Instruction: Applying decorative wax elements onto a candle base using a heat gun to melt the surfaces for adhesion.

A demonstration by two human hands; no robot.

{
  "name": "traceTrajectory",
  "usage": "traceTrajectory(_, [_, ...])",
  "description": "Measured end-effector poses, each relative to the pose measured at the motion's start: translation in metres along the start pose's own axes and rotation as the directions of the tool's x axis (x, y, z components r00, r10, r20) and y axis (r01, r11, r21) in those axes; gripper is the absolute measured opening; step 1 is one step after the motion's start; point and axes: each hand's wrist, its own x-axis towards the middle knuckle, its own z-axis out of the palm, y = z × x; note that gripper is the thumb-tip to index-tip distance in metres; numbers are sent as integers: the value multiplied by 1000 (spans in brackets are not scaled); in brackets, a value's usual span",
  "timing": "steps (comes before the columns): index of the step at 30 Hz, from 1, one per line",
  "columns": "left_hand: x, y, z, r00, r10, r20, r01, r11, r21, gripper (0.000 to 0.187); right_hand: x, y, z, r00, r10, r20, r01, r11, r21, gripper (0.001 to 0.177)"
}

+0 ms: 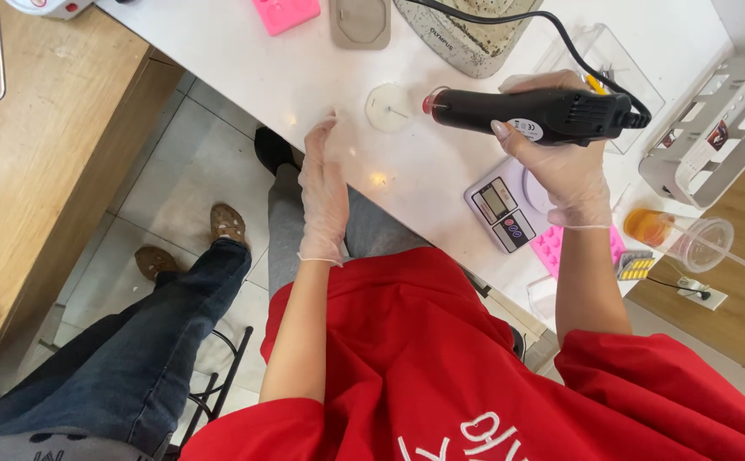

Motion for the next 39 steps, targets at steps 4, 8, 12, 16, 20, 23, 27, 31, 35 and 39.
traceTrajectory(4, [10,-15,0,991,-130,32,133,983,-124,52,2,2,-1,1000,-5,31,3,999,48,38])
traceTrajectory(8, [14,-26,1,997,-73,38,78,987,-139,49,1,1,-2,999,8,35,-8,1000,26,38])
traceTrajectory(12, [13,-26,3,998,-43,36,46,994,-103,55,-2,-4,-3,998,62,5,-62,998,33,38])
traceTrajectory(16, [12,-26,3,997,-44,62,44,999,4,59,0,4,-10,1000,11,-7,-11,1000,22,38])
traceTrajectory(20, [10,-25,3,999,-12,38,11,999,30,58,14,-2,-6,991,-123,-47,129,977,168,36])
traceTrajectory(23, [8,-18,3,999,-7,43,7,1000,14,54,23,5,-3,985,-119,-125,149,950,274,34])
traceTrajectory(27, [8,-25,9,999,-34,32,33,999,28,55,23,5,-4,993,15,-120,39,897,440,70])
traceTrajectory(31, [15,-40,10,999,37,30,-39,998,42,54,26,-2,-6,989,9,-149,50,922,385,60])
traceTrajectory(35, [15,-47,11,999,39,20,-40,995,90,57,27,4,-11,992,25,-123,43,855,517,69])
traceTrajectory(39, [15,-48,13,997,75,5,-75,993,91,55,27,9,-12,989,40,-145,60,781,621,64])
